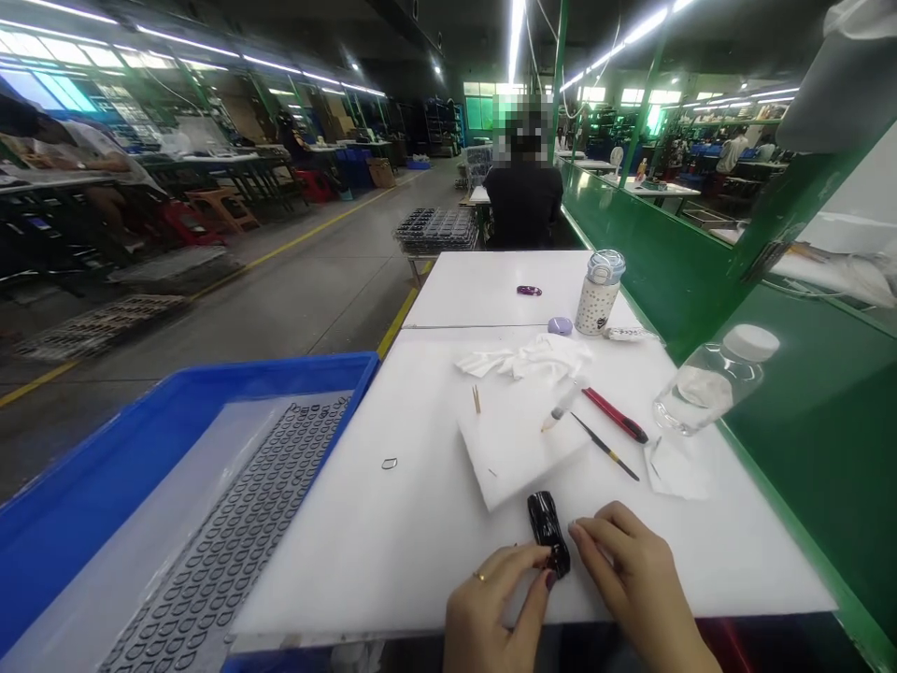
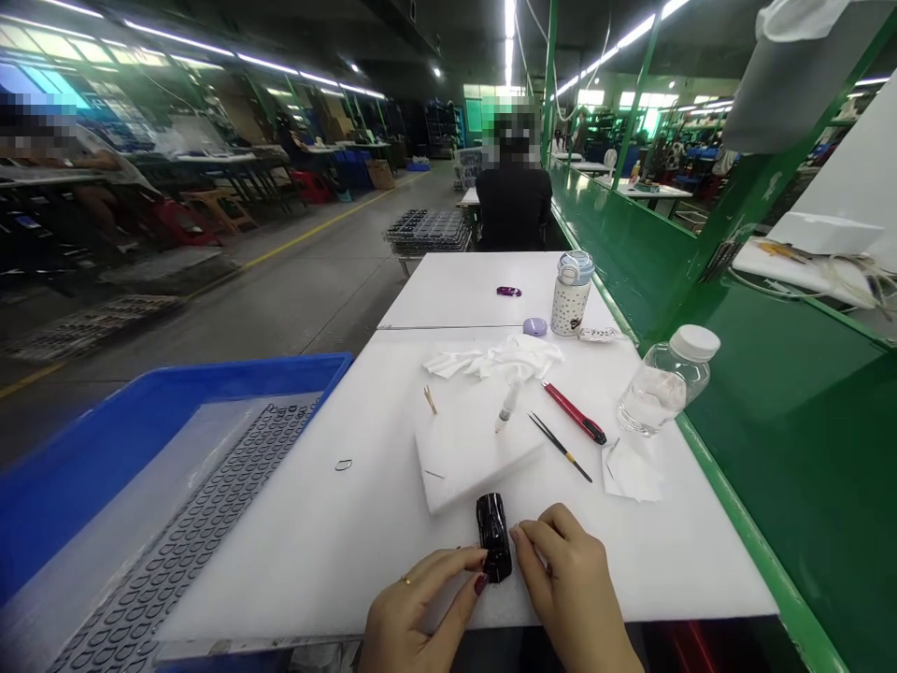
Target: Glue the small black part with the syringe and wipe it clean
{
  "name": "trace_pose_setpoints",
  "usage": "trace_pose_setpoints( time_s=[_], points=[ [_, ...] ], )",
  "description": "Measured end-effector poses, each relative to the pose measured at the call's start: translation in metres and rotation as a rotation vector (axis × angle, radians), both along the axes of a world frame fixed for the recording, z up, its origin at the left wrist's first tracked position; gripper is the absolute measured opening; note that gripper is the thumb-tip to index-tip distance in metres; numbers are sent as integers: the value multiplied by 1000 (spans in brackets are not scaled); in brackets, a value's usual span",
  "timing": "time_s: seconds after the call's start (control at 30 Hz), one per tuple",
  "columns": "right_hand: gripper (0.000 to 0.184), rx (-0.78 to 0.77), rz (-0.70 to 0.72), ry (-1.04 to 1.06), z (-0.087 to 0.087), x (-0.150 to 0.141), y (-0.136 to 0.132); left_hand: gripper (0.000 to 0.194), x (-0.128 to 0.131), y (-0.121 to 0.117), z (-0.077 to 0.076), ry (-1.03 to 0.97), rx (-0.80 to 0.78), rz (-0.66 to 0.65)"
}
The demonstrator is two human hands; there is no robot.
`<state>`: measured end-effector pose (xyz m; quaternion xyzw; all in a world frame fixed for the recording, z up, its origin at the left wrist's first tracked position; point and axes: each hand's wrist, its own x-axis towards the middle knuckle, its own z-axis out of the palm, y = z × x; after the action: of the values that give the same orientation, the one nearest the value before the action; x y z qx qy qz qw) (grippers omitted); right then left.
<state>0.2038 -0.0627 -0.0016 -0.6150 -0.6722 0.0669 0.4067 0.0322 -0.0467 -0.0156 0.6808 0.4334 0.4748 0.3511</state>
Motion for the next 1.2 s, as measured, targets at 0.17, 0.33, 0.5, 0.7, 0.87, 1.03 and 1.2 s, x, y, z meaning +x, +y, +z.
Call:
trace_pose_setpoints(
  time_s=[0.17, 0.33, 0.5, 0.7, 0.87, 1.03, 1.2],
  points=[
    [24, -39, -2, 36, 3, 6, -7, 19, -12, 6, 10, 161, 174, 42],
    [19, -56, -40, 61, 2, 7, -11, 14, -9, 10, 12, 256, 310, 58],
    [18, -68, -24, 42, 1, 5, -11, 18, 1, 13, 8, 277, 397, 13],
    [16, -106, 26, 12, 2, 4, -9, 19, 4, 14, 5, 340, 414, 11],
    [12, -139, 36, 7, 4, 3, -6, 21, 4, 13, 4, 331, 273, 54],
    [15, -185, 28, -3, 8, 0, -1, 24, 5, 13, 5, 335, 206, 80],
    [18, -278, -2, 6, 14, -4, 4, 24, 4, 13, 5, 334, 168, 59]
  ],
)
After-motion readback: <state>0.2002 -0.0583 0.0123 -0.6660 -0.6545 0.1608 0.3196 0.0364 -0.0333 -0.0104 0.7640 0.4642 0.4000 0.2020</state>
